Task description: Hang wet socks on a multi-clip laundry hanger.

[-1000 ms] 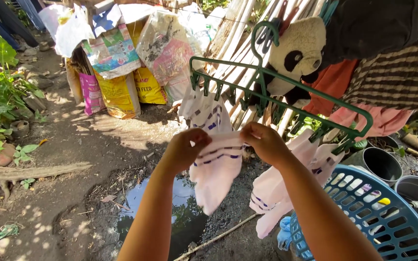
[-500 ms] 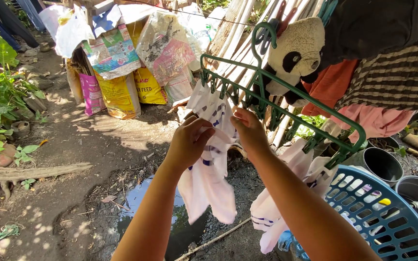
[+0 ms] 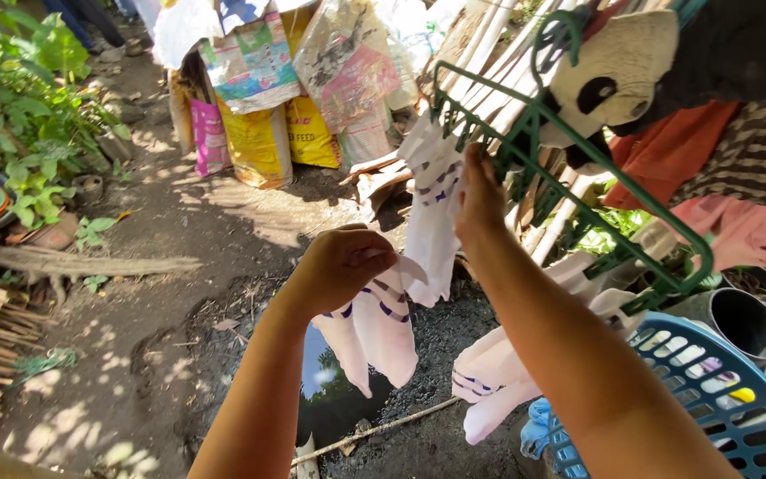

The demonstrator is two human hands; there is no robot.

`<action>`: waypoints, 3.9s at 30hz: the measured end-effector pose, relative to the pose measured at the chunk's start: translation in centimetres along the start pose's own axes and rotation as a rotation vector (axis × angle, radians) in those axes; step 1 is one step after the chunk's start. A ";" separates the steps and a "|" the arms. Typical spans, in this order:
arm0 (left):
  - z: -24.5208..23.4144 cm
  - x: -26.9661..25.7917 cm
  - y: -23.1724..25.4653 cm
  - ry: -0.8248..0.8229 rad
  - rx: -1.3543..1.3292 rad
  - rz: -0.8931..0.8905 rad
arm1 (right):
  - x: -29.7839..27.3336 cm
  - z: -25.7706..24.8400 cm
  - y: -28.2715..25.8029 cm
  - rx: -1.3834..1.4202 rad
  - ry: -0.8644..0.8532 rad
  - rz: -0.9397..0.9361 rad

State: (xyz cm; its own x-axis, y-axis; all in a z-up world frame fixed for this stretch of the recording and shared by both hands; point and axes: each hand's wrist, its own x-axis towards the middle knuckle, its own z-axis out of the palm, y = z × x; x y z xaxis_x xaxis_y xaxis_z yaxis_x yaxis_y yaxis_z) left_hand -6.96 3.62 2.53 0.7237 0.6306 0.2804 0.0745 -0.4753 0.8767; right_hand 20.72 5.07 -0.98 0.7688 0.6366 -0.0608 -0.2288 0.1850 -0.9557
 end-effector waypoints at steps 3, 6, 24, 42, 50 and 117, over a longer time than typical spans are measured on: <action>-0.8 -1.0 0.6 -0.019 -0.035 -0.019 | 4.5 -0.2 2.7 0.259 -0.028 0.048; -1.3 -1.4 0.7 -0.020 -0.116 -0.035 | 3.1 1.0 1.4 0.162 -0.003 -0.018; 0.4 1.0 0.1 -0.035 0.011 0.014 | -7.7 -2.5 0.6 0.477 -0.443 -0.143; 2.1 6.8 2.3 0.061 0.489 0.300 | -6.2 -4.4 1.8 0.563 -0.427 -0.068; 3.4 7.8 0.4 0.198 0.346 0.374 | -5.1 -4.5 2.0 0.554 -0.432 -0.045; 58.1 3.2 -7.2 -0.548 -0.414 -0.438 | -10.0 -57.0 -0.3 -0.114 -0.259 0.268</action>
State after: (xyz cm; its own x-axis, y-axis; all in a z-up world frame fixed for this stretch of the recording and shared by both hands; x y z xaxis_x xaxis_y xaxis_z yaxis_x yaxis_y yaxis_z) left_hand 34.68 -26.57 -25.56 0.9287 0.2656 -0.2587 0.2468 0.0778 0.9659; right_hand 47.10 -44.02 -16.46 0.5108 0.8219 -0.2522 -0.3221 -0.0890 -0.9425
